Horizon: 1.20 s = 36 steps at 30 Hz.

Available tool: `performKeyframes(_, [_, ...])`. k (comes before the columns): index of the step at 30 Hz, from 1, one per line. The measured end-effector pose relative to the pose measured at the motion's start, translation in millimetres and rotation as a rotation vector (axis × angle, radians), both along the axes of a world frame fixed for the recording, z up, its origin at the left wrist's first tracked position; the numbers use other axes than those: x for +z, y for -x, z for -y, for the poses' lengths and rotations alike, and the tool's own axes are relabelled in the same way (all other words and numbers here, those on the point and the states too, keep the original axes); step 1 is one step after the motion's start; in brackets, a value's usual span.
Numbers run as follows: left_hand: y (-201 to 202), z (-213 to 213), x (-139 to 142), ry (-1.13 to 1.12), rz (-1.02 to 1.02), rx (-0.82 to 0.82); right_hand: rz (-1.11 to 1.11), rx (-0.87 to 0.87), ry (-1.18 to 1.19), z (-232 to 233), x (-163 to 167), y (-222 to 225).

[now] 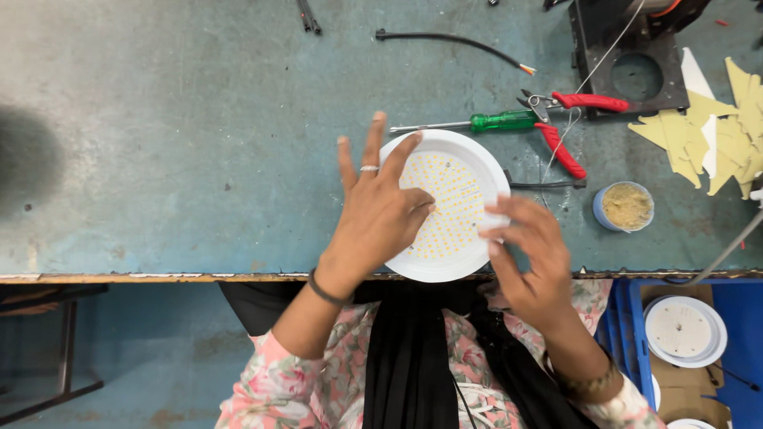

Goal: The person solders wires onto a round LED light panel at a workbench. They hold the panel steady, apply flux from a small container, and use a soldering iron to solder connection points, occasionally using pliers to position or trim wires before continuing to solder.

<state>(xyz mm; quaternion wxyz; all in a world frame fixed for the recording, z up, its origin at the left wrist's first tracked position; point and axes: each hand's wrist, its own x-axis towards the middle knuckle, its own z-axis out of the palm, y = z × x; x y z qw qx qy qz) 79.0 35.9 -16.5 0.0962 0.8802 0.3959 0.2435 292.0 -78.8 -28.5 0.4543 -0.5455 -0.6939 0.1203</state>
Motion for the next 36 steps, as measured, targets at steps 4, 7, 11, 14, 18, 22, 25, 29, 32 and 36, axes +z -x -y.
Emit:
performKeyframes(4, [4,-14,-3,0.137,0.099,-0.101,0.011,0.015,0.048,-25,-8,13])
performKeyframes(7, [4,-12,-9,0.147,0.156,-0.09,-0.014,0.03,0.092,-25,-12,14])
performKeyframes(11, [3,-12,-12,0.135,0.17,-0.059,0.007,0.055,0.08,-23,-19,13])
performKeyframes(14, [2,-13,-10,0.172,0.185,-0.036,-0.006,0.061,0.082,-23,-23,13])
performKeyframes(18, [-2,-11,-8,0.191,0.188,0.005,-0.079,0.109,0.046,-25,-26,10])
performKeyframes(22, [-2,-10,-10,0.191,0.177,0.013,-0.064,0.113,0.046,-26,-26,9])
performKeyframes(25, [0,-12,-10,0.198,0.185,-0.007,-0.061,0.108,0.042,-27,-26,9])
performKeyframes(29, [4,-8,-8,0.136,0.186,-0.061,-0.069,0.109,0.032,-26,-25,10])
performKeyframes(32, [6,2,-5,0.132,0.159,-0.101,-0.101,0.132,0.014,-25,-25,6])
performKeyframes(36, [4,17,0,0.11,0.122,-0.112,-0.129,0.179,0.02,-22,-28,-1])
